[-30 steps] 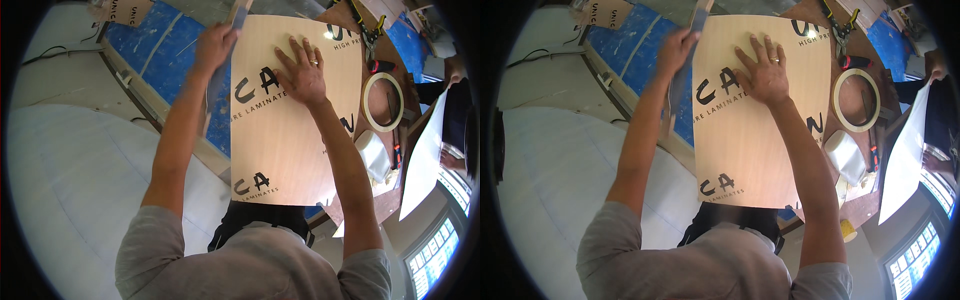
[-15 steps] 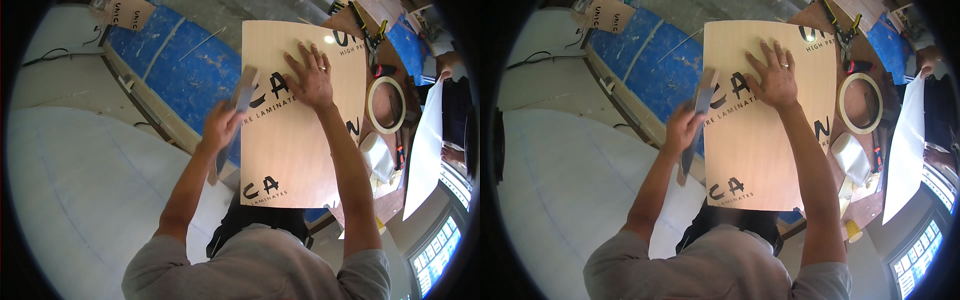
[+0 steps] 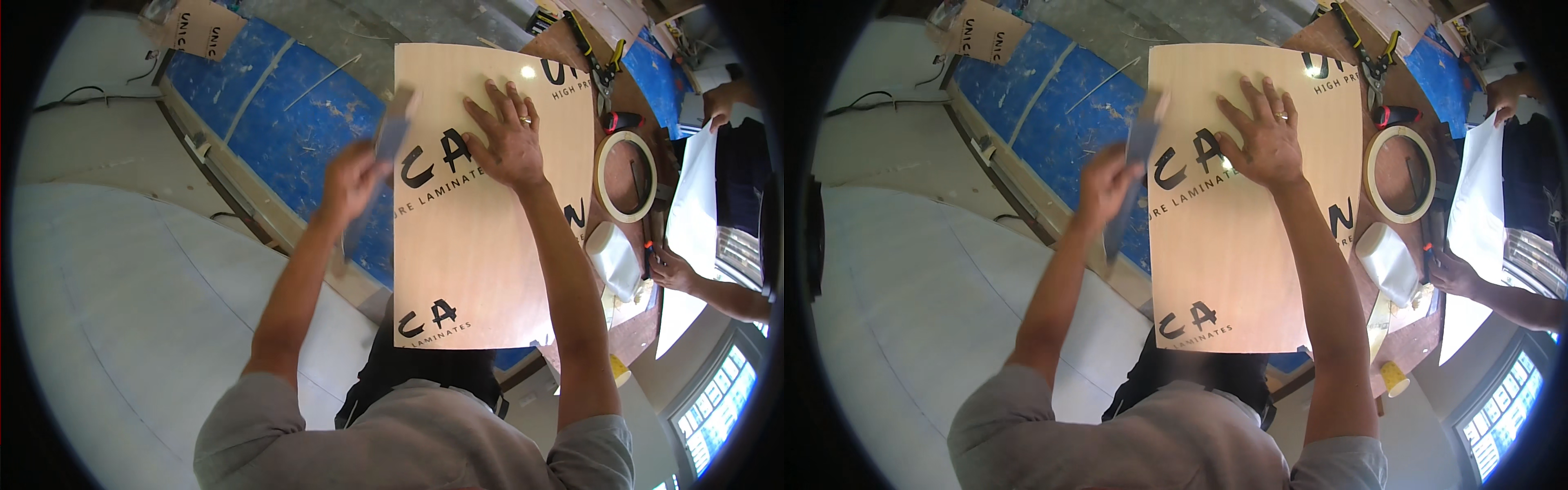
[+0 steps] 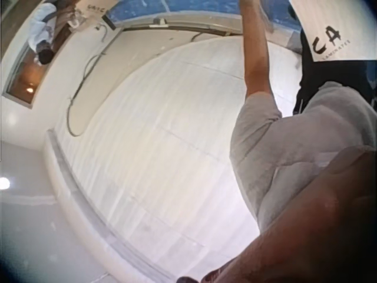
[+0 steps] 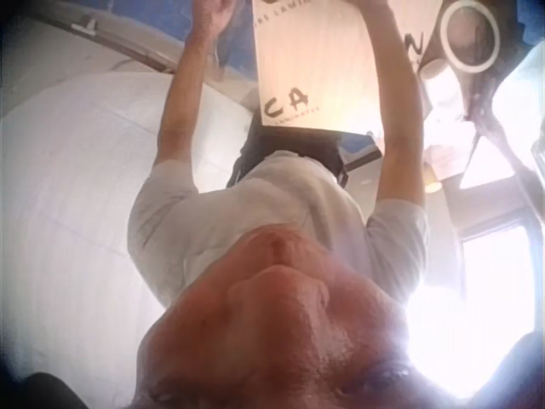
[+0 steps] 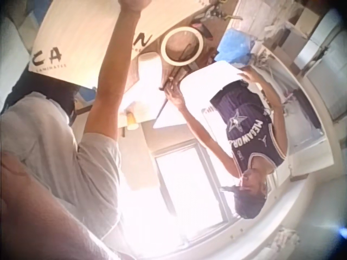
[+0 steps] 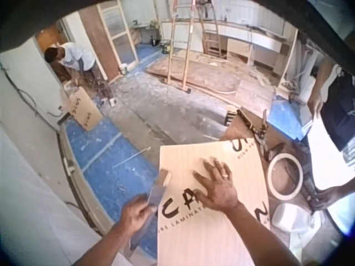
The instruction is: The person sands the edge of a laminate sheet using a sanding block held by hand.
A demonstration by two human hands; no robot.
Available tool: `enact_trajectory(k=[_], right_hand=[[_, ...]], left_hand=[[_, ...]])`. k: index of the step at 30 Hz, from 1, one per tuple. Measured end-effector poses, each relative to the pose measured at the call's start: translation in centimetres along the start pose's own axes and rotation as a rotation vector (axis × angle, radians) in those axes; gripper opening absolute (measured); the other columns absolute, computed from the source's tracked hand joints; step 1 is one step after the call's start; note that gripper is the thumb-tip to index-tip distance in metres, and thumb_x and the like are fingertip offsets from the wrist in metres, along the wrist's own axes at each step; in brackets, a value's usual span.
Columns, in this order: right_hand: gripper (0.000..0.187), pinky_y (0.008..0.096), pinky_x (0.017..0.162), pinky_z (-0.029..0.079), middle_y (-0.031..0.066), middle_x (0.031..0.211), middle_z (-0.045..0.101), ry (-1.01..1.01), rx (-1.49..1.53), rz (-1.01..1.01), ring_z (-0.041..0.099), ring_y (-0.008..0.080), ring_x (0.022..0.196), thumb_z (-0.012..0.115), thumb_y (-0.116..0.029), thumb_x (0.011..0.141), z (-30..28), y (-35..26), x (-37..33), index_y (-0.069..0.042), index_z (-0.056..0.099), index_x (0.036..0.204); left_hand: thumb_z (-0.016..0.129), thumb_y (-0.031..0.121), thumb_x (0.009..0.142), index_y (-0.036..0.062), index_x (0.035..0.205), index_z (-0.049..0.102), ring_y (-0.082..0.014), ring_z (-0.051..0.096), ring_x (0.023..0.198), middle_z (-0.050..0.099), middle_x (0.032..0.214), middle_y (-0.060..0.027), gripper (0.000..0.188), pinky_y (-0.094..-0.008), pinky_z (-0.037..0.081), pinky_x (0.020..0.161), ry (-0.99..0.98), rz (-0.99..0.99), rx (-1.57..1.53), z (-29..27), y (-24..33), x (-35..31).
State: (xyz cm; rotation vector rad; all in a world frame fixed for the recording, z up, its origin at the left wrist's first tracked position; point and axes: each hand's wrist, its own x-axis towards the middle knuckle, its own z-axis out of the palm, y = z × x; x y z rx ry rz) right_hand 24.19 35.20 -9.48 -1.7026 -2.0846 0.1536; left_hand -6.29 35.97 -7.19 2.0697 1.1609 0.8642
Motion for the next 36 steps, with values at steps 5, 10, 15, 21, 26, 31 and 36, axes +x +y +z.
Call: enact_trajectory(k=[5, 10, 15, 21, 26, 31, 36], right_hand=[[0.056, 0.0593, 0.126, 0.017, 0.0165, 0.163, 0.04, -0.018, -0.026, 0.01, 0.028, 0.0435, 0.154, 0.064, -0.047, 0.095, 0.0, -0.3, -0.1, -0.025, 0.062, 0.146], [0.056, 0.0589, 0.126, 0.016, 0.0169, 0.163, 0.039, -0.024, -0.033, -0.025, 0.027, 0.0434, 0.155, 0.063, -0.046, 0.095, 0.0, -0.4, 0.3, -0.025, 0.061, 0.146], [0.063, 0.0609, 0.125, 0.016, 0.0175, 0.165, 0.036, -0.073, -0.089, -0.005, 0.026, 0.0427, 0.155, 0.063, -0.051, 0.096, 0.3, 0.2, 0.2, -0.022, 0.056, 0.151], [0.11, 0.0702, 0.122, 0.014, 0.0299, 0.17, 0.014, -0.276, -0.022, 0.13, 0.009, 0.0489, 0.159, 0.068, -0.069, 0.086, 2.1, -13.4, -1.1, -0.006, 0.025, 0.165], [0.102, 0.0692, 0.122, 0.012, 0.0297, 0.17, 0.014, -0.138, -0.171, 0.141, 0.008, 0.0506, 0.158, 0.063, -0.061, 0.09, 6.0, -11.9, 2.8, -0.005, 0.023, 0.165], [0.085, 0.0674, 0.123, 0.014, 0.0205, 0.173, 0.018, -0.107, -0.263, 0.081, 0.015, 0.0452, 0.159, 0.056, -0.058, 0.094, 8.6, -6.1, 14.1, -0.02, 0.029, 0.165], [0.066, 0.0629, 0.125, 0.017, 0.0169, 0.172, 0.022, -0.095, -0.274, 0.054, 0.02, 0.0403, 0.158, 0.048, -0.048, 0.103, 9.2, -1.5, 21.6, -0.017, 0.038, 0.161]], left_hand=[[0.077, 0.012, 0.092, 0.0022, 0.112, 0.075, -0.0341, 0.073, 0.092, 0.074, 0.11, -0.0191, 0.022, -0.0431, 0.058, 0.078, 0.034, 0.113, 0.078, 0.3, 0.0, -1.9], [0.069, 0.047, 0.098, 0.0024, 0.11, 0.074, -0.0291, 0.063, 0.071, 0.07, 0.083, -0.0178, 0.046, -0.0385, 0.051, 0.07, 0.045, 0.02, 0.109, -0.1, -5.4, 13.2], [0.071, 0.044, 0.098, 0.0024, 0.106, 0.074, -0.0194, 0.058, 0.063, 0.064, 0.072, -0.0116, 0.043, -0.0374, 0.048, 0.064, 0.256, 0.068, -0.009, -2.3, -5.6, 18.7], [0.071, 0.038, 0.098, -0.0002, 0.098, 0.071, -0.0185, 0.056, 0.067, 0.062, 0.077, -0.0085, 0.038, -0.0347, 0.046, 0.064, 0.141, -0.305, 0.079, -10.8, -2.3, 0.2], [0.071, 0.027, 0.097, -0.0016, 0.098, 0.067, -0.0171, 0.054, 0.072, 0.058, 0.079, -0.0073, 0.029, -0.034, 0.046, 0.067, 0.131, -0.583, -0.026, -12.1, -2.9, -14.7], [0.071, 0.014, 0.094, -0.0035, 0.101, 0.067, -0.0159, 0.056, 0.075, 0.059, 0.081, -0.0082, 0.019, -0.0332, 0.048, 0.071, 0.199, -0.8, -0.129, -13.6, -1.6, -26.2], [0.071, 0.012, 0.094, -0.0032, 0.095, 0.065, -0.0141, 0.051, 0.073, 0.058, 0.079, -0.0057, 0.016, -0.0311, 0.045, 0.068, 0.188, -0.852, -0.114, -13.4, -2.7, -36.3]])
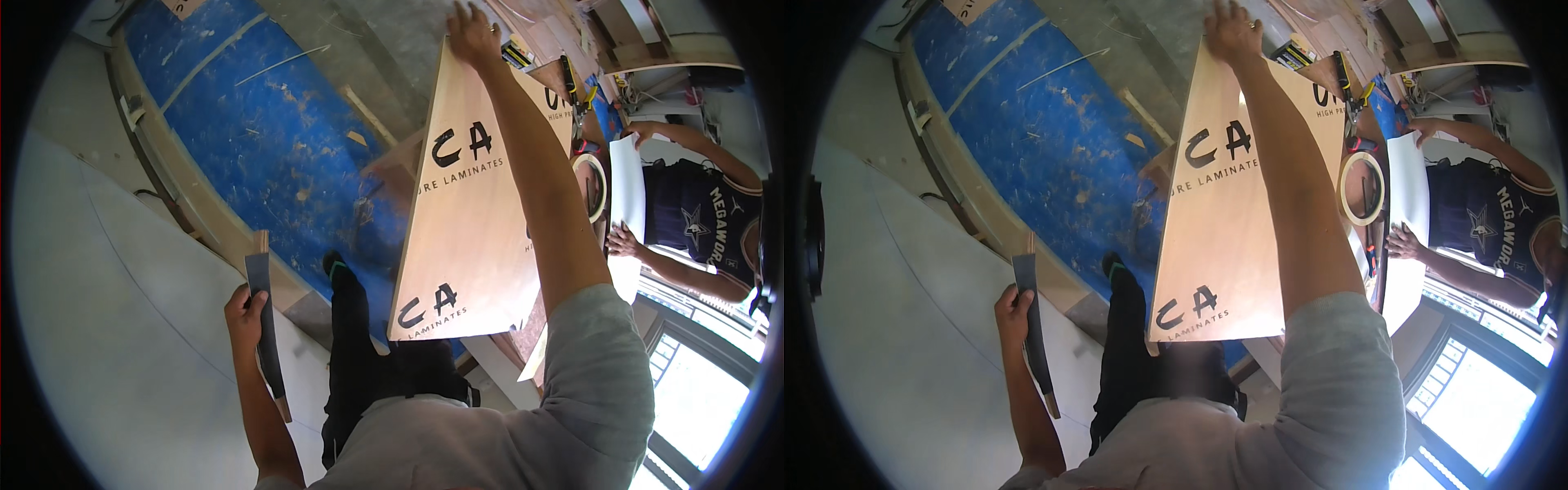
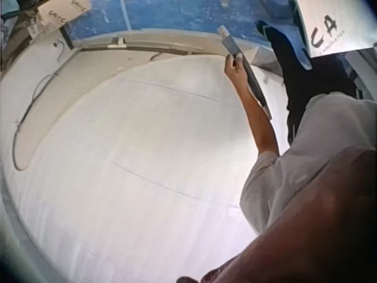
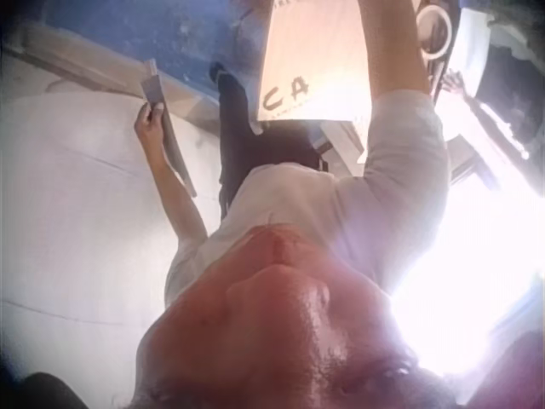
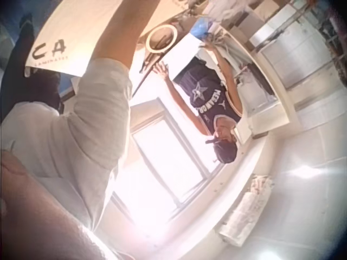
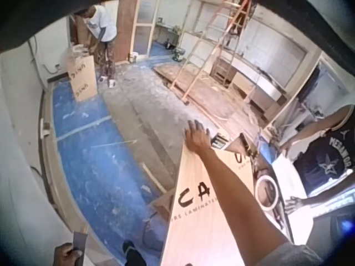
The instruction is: The person sands the edge of a laminate sheet using a sanding block held by hand.
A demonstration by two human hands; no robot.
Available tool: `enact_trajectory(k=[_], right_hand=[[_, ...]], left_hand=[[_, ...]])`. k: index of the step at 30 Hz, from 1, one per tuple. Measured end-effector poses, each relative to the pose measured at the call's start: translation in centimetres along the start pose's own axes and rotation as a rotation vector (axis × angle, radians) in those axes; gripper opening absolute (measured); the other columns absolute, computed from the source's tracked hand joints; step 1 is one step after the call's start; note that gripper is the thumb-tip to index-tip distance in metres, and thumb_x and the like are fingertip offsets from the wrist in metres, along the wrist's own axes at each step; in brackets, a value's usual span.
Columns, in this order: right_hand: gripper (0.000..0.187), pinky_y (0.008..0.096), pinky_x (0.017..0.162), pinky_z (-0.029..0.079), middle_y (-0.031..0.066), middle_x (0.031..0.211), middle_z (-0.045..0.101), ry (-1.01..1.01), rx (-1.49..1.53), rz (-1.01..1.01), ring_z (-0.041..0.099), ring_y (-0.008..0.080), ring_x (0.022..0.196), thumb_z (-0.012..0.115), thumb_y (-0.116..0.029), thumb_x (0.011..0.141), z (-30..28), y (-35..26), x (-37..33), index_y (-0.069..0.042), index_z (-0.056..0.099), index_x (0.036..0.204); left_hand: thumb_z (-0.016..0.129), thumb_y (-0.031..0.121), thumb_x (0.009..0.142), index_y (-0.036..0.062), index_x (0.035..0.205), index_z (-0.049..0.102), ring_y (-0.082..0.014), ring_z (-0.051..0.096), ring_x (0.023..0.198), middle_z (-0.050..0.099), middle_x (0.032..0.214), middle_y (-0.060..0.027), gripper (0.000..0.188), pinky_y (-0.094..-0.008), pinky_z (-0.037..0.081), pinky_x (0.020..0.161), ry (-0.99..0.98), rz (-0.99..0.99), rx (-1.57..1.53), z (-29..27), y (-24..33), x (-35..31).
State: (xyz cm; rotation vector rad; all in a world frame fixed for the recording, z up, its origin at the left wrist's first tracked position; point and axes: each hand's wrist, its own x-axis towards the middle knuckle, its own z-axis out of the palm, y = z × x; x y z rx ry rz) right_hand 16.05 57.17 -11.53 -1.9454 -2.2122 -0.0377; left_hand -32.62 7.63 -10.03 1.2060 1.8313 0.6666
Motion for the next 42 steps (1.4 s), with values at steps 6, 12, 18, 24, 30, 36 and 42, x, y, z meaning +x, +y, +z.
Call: enact_trajectory(k=[6, 12, 18, 24, 30, 36, 42], right_hand=[[0.058, 0.0608, 0.125, 0.021, 0.02, 0.169, 0.027, -0.107, -0.009, -0.486, 0.024, 0.0425, 0.156, 0.044, -0.04, 0.107, -2.9, -3.6, -8.2, -0.009, 0.043, 0.156], [0.048, 0.0614, 0.128, 0.015, 0.0121, 0.162, 0.043, -0.294, -0.071, -0.742, 0.019, 0.0354, 0.159, 0.044, -0.043, 0.107, -6.0, -9.8, -22.0, -0.019, 0.059, 0.147], [0.034, 0.0459, 0.109, 0.046, 0.0206, 0.13, 0.064, -0.953, 0.838, -0.658, 0.057, 0.0356, 0.128, 0.053, -0.028, 0.103, -12.4, -18.7, -44.7, -0.004, 0.065, 0.124], [0.042, 0.0519, 0.111, 0.039, 0.0204, 0.141, 0.053, -0.533, 0.768, -0.631, 0.047, 0.0389, 0.135, 0.052, -0.032, 0.104, -11.6, -13.8, -36.6, -0.004, 0.058, 0.134], [0.062, 0.062, 0.121, 0.027, 0.0229, 0.166, 0.032, 0.062, -0.054, -0.304, 0.03, 0.0443, 0.153, 0.049, -0.042, 0.106, -3.3, -4.9, -19.1, -0.006, 0.044, 0.155], [0.067, 0.0657, 0.117, 0.032, 0.0288, 0.164, 0.032, -0.092, -0.072, -0.337, 0.034, 0.049, 0.15, 0.054, -0.039, 0.102, -6.0, -15.2, -39.1, -0.002, 0.043, 0.156], [0.045, 0.0525, 0.115, 0.043, 0.0253, 0.14, 0.06, -0.748, 0.97, -0.609, 0.056, 0.036, 0.133, 0.062, -0.022, 0.096, -17.1, -17.8, -52.9, -0.003, 0.061, 0.137]], left_hand=[[0.071, 0.011, 0.094, -0.0026, 0.088, 0.059, -0.0126, 0.047, 0.071, 0.055, 0.076, -0.0041, 0.019, -0.0302, 0.043, 0.066, 0.009, -0.133, -0.103, 0.4, -1.9, -3.6], [0.073, 0.015, 0.096, -0.0035, 0.095, 0.065, -0.012, 0.049, 0.072, 0.059, 0.079, -0.0041, 0.02, -0.029, 0.043, 0.067, -0.075, -0.07, -0.082, 0.3, -1.5, -4.5], [0.073, 0.017, 0.096, -0.0034, 0.101, 0.068, -0.0119, 0.05, 0.073, 0.06, 0.08, -0.0042, 0.021, -0.0285, 0.044, 0.068, -0.108, -0.062, -0.08, -0.4, -2.0, -5.2], [0.074, 0.018, 0.097, -0.0036, 0.099, 0.067, -0.0111, 0.048, 0.071, 0.056, 0.077, -0.0026, 0.023, -0.029, 0.043, 0.065, -0.05, -0.056, -0.085, -0.2, 0.2, -4.8], [0.075, 0.014, 0.095, -0.0037, 0.098, 0.067, -0.0101, 0.047, 0.069, 0.055, 0.076, -0.0013, 0.019, -0.0282, 0.042, 0.064, -0.115, -0.031, -0.138, 1.7, 1.1, -5.7], [0.074, 0.017, 0.096, -0.003, 0.101, 0.07, -0.0084, 0.05, 0.069, 0.061, 0.079, -0.0015, 0.021, -0.0281, 0.044, 0.063, -0.142, -0.059, -0.103, 1.1, -0.8, -7.5], [0.074, 0.02, 0.096, -0.0026, 0.1, 0.07, -0.0079, 0.051, 0.069, 0.062, 0.078, -0.0009, 0.023, -0.0282, 0.043, 0.063, -0.184, -0.014, -0.05, 2.7, 3.7, -5.4]])
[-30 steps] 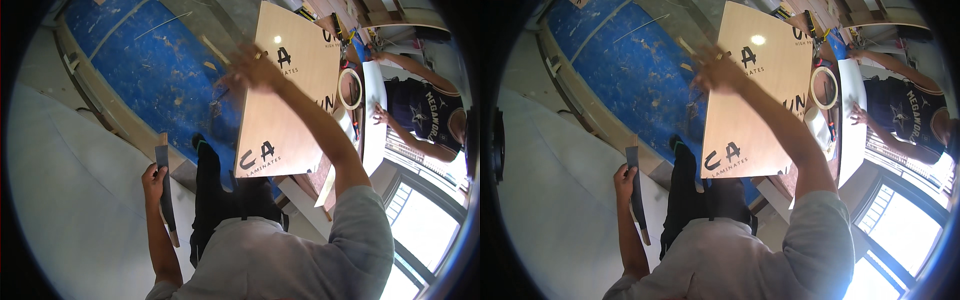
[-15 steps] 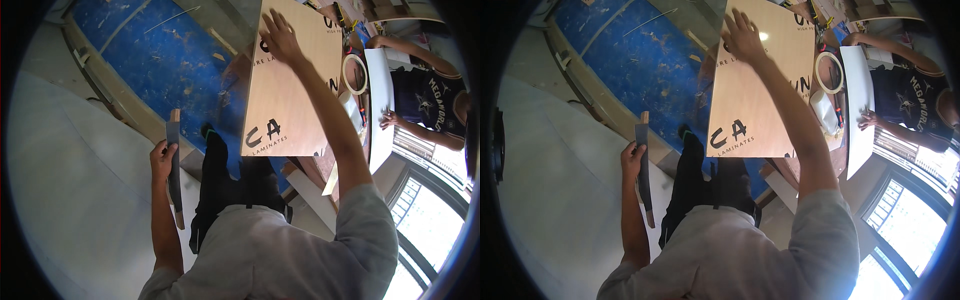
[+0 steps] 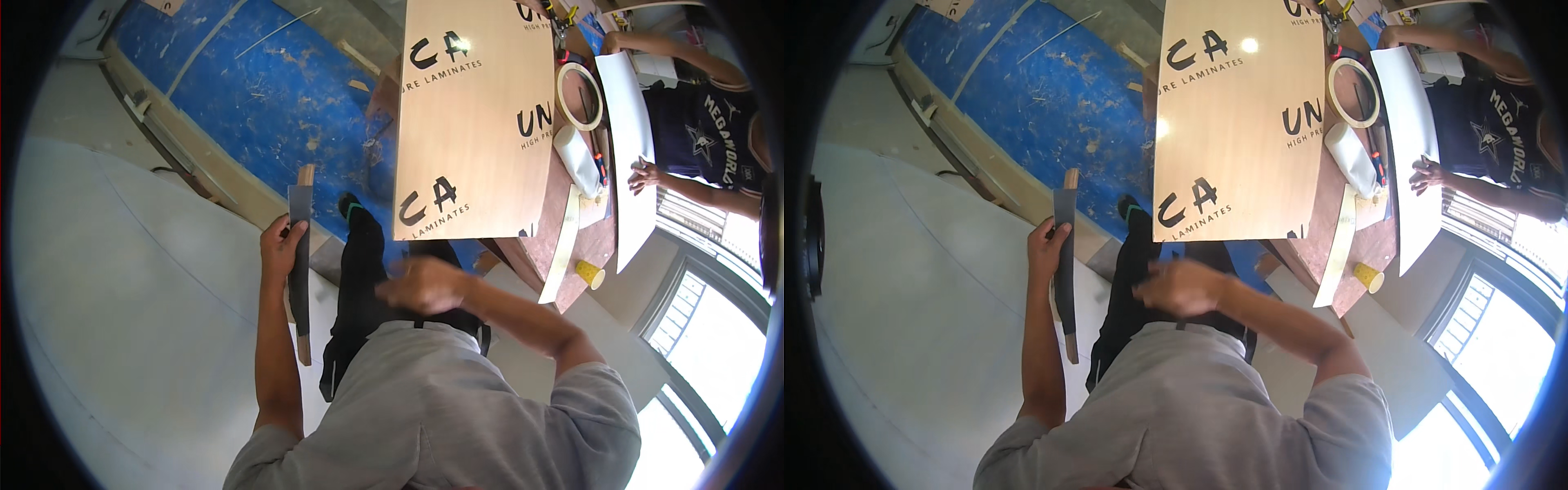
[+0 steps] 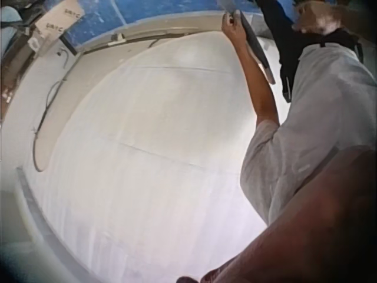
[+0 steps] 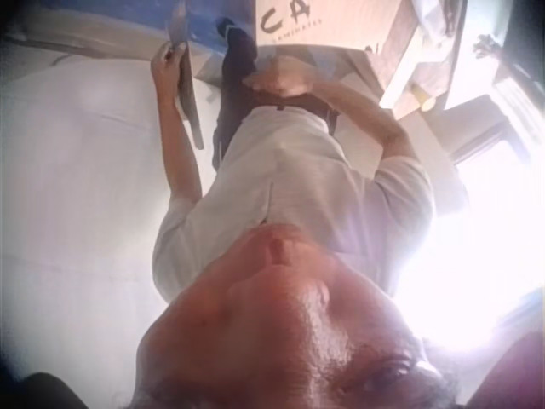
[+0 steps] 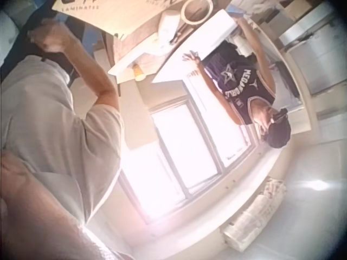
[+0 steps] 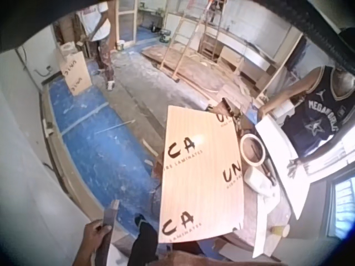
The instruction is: The person sands the edge of a laminate sheet using a sanding block held by hand.
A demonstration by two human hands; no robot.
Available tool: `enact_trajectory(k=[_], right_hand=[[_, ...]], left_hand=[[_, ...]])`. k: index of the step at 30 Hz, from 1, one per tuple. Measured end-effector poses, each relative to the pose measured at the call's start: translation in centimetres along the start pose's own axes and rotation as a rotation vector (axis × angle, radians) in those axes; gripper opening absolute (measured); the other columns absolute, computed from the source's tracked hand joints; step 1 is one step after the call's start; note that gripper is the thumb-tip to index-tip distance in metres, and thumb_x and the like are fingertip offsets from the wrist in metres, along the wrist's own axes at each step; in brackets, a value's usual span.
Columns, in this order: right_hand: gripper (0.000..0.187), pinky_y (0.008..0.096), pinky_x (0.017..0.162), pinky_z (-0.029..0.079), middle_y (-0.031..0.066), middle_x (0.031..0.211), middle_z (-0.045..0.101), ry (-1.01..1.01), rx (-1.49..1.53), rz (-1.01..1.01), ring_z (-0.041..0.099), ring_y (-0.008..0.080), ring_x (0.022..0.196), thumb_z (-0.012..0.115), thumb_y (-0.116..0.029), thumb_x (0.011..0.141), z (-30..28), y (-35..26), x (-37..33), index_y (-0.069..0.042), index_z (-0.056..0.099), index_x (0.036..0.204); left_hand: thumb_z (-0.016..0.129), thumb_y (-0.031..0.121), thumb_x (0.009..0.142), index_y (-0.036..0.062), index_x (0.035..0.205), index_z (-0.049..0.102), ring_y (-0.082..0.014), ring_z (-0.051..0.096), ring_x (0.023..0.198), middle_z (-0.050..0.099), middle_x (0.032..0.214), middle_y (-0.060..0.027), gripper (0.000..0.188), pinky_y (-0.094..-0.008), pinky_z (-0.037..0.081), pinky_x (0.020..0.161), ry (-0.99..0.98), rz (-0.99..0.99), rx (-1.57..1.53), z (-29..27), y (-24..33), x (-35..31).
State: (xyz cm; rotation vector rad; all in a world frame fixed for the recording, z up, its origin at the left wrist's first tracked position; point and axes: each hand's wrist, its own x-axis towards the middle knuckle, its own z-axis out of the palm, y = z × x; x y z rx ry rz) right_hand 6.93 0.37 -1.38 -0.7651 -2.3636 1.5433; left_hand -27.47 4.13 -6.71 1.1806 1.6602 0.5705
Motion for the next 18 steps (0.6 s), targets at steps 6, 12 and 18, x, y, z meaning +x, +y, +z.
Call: enact_trajectory(k=[6, 12, 18], right_hand=[[0.058, 0.0643, 0.118, 0.027, 0.0195, 0.165, 0.037, 0.878, -0.843, 0.313, 0.032, 0.0426, 0.152, 0.054, -0.034, 0.106, -19.3, 15.5, 7.3, -0.011, 0.042, 0.157], [0.069, 0.0662, 0.125, 0.012, 0.0125, 0.172, 0.025, 0.846, -0.966, 0.603, 0.021, 0.0362, 0.159, 0.035, -0.061, 0.106, -24.2, 21.6, 8.1, -0.023, 0.034, 0.164], [0.069, 0.0657, 0.126, 0.011, 0.0105, 0.172, 0.024, 0.852, -0.954, 0.591, 0.018, 0.0342, 0.16, 0.034, -0.063, 0.106, -23.8, 21.4, 8.1, -0.025, 0.033, 0.164]], left_hand=[[0.073, 0.024, 0.099, -0.0027, 0.104, 0.069, -0.0103, 0.055, 0.074, 0.064, 0.084, -0.0006, 0.027, -0.0279, 0.047, 0.069, -0.015, 0.127, -0.065, 3.4, 4.6, 2.2], [0.071, 0.022, 0.1, -0.0011, 0.112, 0.071, -0.0128, 0.059, 0.082, 0.07, 0.093, -0.0093, 0.027, -0.0309, 0.049, 0.075, -0.006, 0.356, -0.025, 10.5, 11.4, 2.6], [0.07, 0.033, 0.1, -0.0028, 0.102, 0.07, -0.0124, 0.053, 0.07, 0.065, 0.077, -0.0067, 0.036, -0.0323, 0.044, 0.065, 0.138, 0.174, -0.111, 15.8, 12.1, 5.8]])
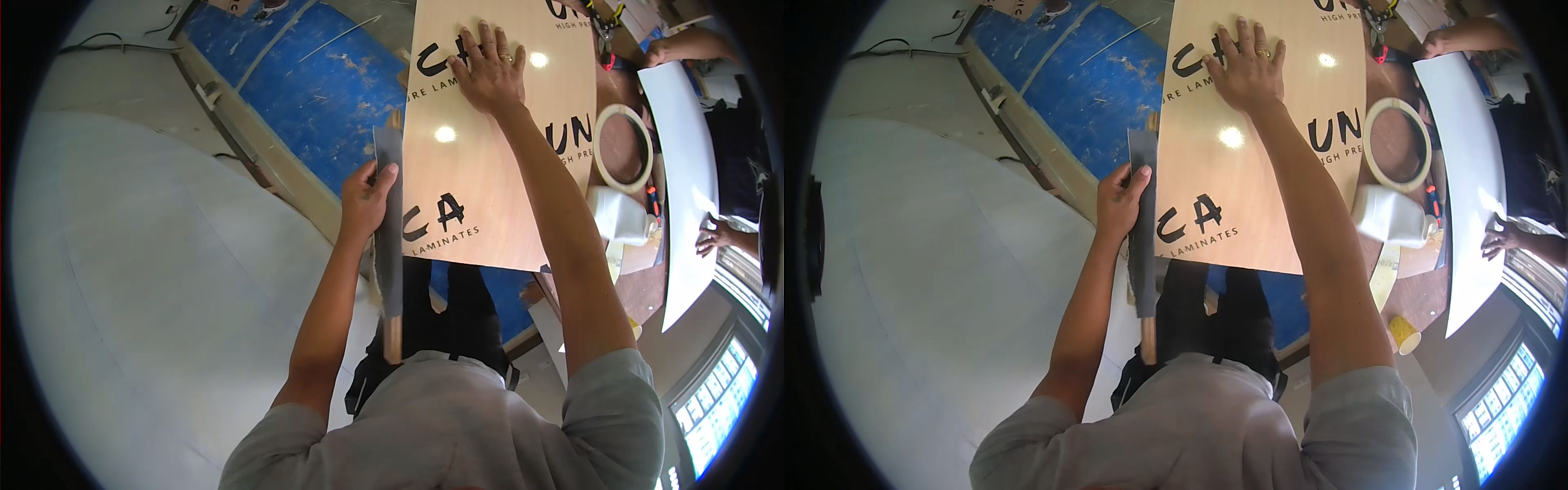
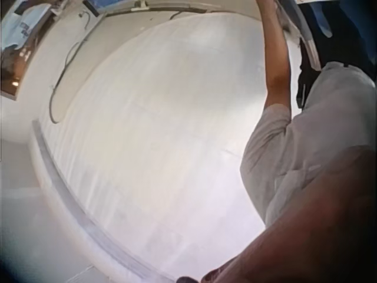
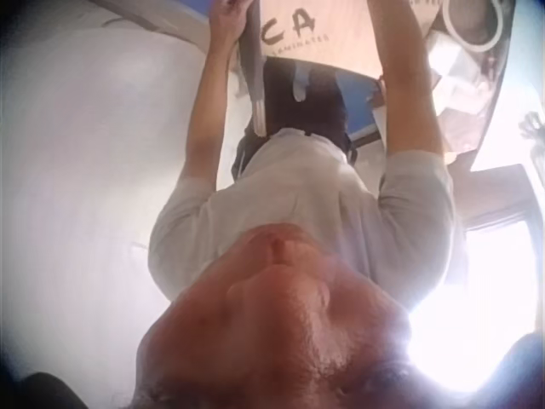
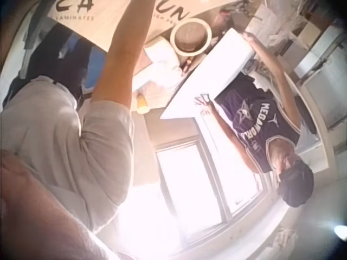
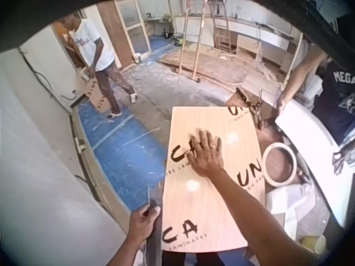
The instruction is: The person sands the edge of a laminate sheet using a sanding block held by hand.
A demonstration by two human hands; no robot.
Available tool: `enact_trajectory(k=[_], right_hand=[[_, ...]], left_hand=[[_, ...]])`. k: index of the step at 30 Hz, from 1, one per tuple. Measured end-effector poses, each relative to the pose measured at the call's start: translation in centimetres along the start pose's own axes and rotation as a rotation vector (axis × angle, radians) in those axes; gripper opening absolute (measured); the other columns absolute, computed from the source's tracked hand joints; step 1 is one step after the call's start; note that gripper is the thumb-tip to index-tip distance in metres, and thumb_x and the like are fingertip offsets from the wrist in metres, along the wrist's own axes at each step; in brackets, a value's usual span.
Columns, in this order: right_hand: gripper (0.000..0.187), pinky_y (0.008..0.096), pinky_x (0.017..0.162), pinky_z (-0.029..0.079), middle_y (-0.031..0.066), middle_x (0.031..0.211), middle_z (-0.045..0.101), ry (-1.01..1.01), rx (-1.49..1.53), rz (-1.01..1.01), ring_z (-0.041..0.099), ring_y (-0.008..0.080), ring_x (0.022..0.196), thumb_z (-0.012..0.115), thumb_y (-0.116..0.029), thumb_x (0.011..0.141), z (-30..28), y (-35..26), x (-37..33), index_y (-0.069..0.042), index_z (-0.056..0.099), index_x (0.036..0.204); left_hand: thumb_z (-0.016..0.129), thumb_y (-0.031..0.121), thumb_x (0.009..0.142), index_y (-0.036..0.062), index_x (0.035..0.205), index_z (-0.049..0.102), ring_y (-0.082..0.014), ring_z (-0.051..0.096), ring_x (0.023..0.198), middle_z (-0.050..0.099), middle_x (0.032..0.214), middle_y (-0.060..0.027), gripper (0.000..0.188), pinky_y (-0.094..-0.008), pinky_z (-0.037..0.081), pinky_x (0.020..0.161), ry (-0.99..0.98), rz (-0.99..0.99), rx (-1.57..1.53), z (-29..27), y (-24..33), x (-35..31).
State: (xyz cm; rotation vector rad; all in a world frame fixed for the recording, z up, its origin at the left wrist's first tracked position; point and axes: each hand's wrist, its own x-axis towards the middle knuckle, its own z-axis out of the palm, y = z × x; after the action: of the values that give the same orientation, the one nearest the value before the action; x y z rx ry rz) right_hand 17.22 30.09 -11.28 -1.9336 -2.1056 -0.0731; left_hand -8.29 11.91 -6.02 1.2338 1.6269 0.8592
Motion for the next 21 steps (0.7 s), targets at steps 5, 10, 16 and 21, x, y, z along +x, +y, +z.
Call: enact_trajectory(k=[5, 10, 16, 21], right_hand=[[0.069, 0.0654, 0.126, 0.011, 0.0085, 0.173, 0.023, 0.0, -0.012, 0.01, 0.016, 0.032, 0.161, 0.031, -0.063, 0.107, 0.3, 0.2, -0.1, -0.026, 0.03, 0.165], [0.068, 0.0713, 0.121, 0.018, 0.0214, 0.168, 0.031, 0.147, 0.124, -0.066, 0.026, 0.0428, 0.156, 0.049, -0.051, 0.104, 0.3, -0.1, 0.0, -0.013, 0.042, 0.159], [0.069, 0.0672, 0.125, 0.011, 0.0119, 0.171, 0.026, -0.022, 0.025, -0.025, 0.019, 0.0351, 0.159, 0.039, -0.062, 0.104, -0.1, 1.3, 0.3, -0.025, 0.035, 0.163], [0.07, 0.0662, 0.126, 0.009, 0.0109, 0.172, 0.024, -0.233, 0.152, -0.068, 0.016, 0.0342, 0.16, 0.039, -0.066, 0.103, -3.3, 4.3, 2.7, -0.031, 0.035, 0.163]], left_hand=[[0.07, 0.039, 0.099, -0.0022, 0.096, 0.068, -0.0164, 0.048, 0.065, 0.061, 0.072, -0.0107, 0.041, -0.0348, 0.042, 0.062, 0.082, 0.077, 0.175, 2.0, 1.1, 2.8], [0.067, 0.043, 0.098, -0.0015, 0.094, 0.069, -0.0416, 0.049, 0.066, 0.065, 0.075, -0.0202, 0.045, -0.0413, 0.047, 0.065, 0.407, 0.432, 0.595, 6.2, 3.4, 10.8], [0.066, 0.042, 0.1, -0.002, 0.097, 0.073, -0.0172, 0.062, 0.072, 0.068, 0.075, -0.0087, 0.045, -0.0342, 0.049, 0.068, 0.114, 0.103, 0.272, -0.1, 10.2, 13.0], [0.071, 0.04, 0.098, -0.0016, 0.095, 0.072, -0.0131, 0.051, 0.066, 0.061, 0.07, -0.0058, 0.041, -0.0333, 0.045, 0.062, 0.138, 0.023, 0.236, -0.2, 2.9, 2.5]])
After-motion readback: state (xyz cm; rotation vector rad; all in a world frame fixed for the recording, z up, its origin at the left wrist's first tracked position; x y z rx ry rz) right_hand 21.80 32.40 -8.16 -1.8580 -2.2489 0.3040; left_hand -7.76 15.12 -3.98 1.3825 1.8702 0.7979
